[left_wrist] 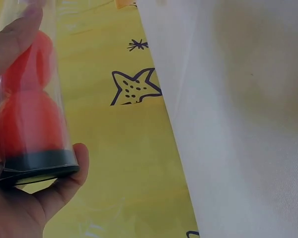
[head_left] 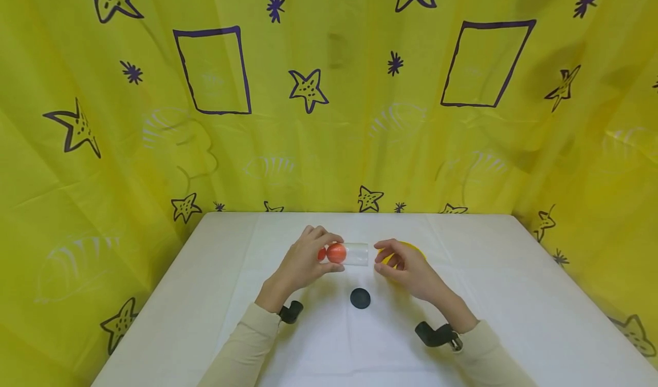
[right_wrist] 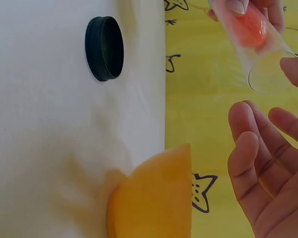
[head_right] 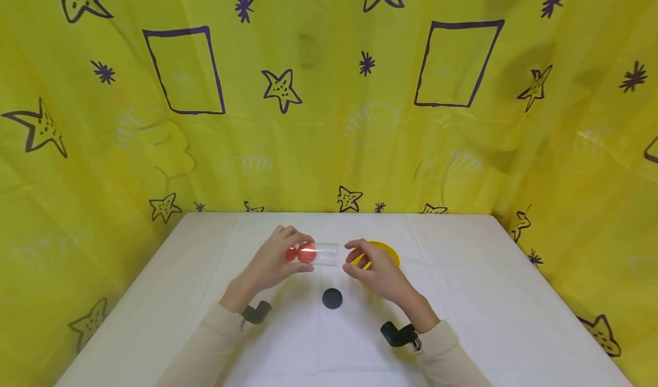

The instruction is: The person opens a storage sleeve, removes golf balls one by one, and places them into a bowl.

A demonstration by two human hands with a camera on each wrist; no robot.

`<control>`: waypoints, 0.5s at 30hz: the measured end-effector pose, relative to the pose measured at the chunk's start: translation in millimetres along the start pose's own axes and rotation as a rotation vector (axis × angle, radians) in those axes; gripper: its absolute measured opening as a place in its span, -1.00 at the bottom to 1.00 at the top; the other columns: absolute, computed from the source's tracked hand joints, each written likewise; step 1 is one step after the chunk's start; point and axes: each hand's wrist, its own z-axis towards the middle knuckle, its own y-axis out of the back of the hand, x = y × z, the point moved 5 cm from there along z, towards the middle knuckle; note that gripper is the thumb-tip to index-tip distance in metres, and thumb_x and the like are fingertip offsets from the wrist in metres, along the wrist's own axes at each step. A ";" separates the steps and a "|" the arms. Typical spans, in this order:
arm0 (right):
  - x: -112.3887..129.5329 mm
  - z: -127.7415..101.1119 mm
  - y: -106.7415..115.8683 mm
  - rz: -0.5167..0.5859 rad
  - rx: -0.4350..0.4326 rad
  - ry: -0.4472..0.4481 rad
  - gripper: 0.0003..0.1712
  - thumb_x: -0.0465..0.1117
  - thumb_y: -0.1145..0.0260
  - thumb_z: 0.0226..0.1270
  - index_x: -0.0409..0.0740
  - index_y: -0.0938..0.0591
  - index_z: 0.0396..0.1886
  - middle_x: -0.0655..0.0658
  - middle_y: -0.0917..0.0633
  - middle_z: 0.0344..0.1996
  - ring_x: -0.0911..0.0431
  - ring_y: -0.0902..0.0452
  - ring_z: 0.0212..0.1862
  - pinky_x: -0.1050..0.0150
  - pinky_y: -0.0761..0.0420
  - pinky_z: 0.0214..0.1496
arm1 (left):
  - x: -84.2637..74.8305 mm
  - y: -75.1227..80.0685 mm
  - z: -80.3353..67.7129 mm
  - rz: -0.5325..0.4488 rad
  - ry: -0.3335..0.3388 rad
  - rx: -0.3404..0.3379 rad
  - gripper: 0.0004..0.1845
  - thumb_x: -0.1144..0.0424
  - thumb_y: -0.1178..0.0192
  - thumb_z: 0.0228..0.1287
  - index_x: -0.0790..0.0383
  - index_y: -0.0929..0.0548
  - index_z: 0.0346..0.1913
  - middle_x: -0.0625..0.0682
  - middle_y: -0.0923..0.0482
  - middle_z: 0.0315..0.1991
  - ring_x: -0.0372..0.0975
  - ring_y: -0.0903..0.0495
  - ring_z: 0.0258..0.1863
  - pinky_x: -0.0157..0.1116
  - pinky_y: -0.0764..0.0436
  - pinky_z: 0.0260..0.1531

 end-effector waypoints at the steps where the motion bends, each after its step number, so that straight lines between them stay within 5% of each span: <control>1: -0.1 0.1 -1.5 0.001 0.003 -0.008 -0.56 -0.18 -0.42 0.37 -0.18 -0.58 0.19 -0.07 -0.72 -0.19 0.19 -0.58 -0.28 0.35 -0.60 -0.25 | -0.3 -0.2 0.0 0.001 -0.003 0.003 -0.46 0.01 -0.60 0.02 0.01 -0.70 0.10 -0.06 -0.59 -0.12 -0.23 -0.40 -0.08 -0.30 -0.56 -0.15; 15: -3.1 -1.4 -15.3 0.006 0.057 -0.042 -0.49 -0.13 -0.40 0.40 -0.22 -0.54 0.25 -0.13 -0.74 -0.05 0.11 -0.57 -0.23 0.35 -0.60 -0.22 | -3.4 -0.4 0.5 0.000 -0.010 0.003 -0.51 0.11 -0.63 0.00 0.03 -0.75 0.05 -0.06 -0.60 -0.10 -0.24 -0.41 -0.07 -0.29 -0.59 -0.15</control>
